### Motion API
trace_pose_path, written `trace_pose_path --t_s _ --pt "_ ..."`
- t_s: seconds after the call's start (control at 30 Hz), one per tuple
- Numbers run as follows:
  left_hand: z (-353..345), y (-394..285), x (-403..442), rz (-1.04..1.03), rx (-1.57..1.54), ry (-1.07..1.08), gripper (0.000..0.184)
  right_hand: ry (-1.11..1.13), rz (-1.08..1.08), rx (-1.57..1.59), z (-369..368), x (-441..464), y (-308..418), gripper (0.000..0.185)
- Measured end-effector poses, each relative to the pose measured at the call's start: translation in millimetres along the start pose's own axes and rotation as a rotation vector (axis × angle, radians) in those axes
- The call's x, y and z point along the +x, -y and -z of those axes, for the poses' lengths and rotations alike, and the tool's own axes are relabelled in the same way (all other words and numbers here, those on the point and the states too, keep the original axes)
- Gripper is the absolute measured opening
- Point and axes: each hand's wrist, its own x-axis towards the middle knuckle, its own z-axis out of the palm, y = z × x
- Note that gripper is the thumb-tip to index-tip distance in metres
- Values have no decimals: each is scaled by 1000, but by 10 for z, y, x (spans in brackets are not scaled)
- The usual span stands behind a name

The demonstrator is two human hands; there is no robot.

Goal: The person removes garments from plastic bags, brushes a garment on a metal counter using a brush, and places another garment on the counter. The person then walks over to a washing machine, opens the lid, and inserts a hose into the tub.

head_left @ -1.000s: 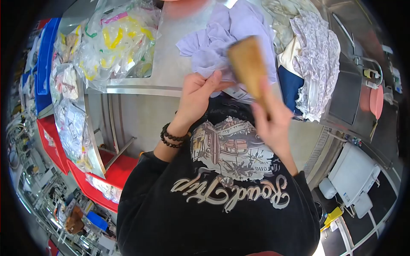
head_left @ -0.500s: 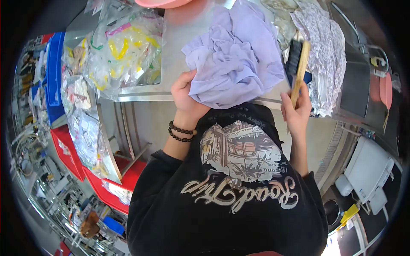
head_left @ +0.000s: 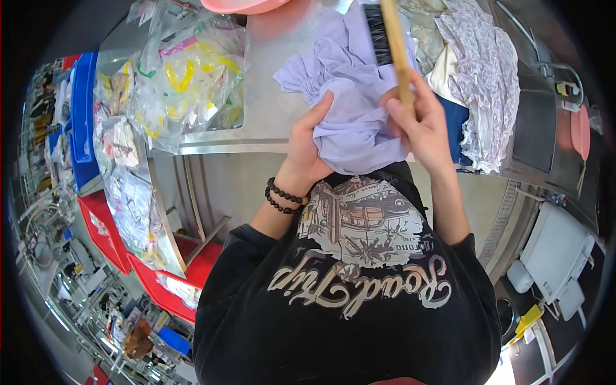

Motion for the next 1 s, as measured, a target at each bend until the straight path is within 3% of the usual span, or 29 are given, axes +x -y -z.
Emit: trace_pose_path --t_s 0.07,0.13,0.2,0.4,0.57,0.7,0.73,0.8,0.87,0.9,1.0 --pt "79 -12 23 5 3 0 45 -117 150 -178 104 37 43 55" --pt "171 -37 66 -16 -48 138 44 -144 242 -296 167 32 86 52" --pt "251 -26 68 -29 -98 270 44 109 566 -636 169 -100 140 50" --pt "326 -88 -163 -226 147 140 42 227 302 -760 331 -352 -308 49" --pt "379 86 -140 -265 -56 -39 35 61 166 -483 192 -441 -268 47" --pt "559 -66 -90 -374 -168 389 40 132 189 -800 172 -311 -576 45" --pt "679 -101 -46 -375 -170 400 40 122 87 -790 320 -259 -704 42" --pt "1071 -150 -8 -414 -77 226 47 112 -25 -773 559 -233 -812 39" --pt "1346 -122 -46 -442 14 34 53 -111 -257 -229 627 -272 -810 39" --pt "1222 -114 -54 -431 13 30 53 -120 -265 -227 618 -274 -839 39" --pt "264 -196 77 -290 -226 367 60 -214 -40 -301 494 -76 -979 44"
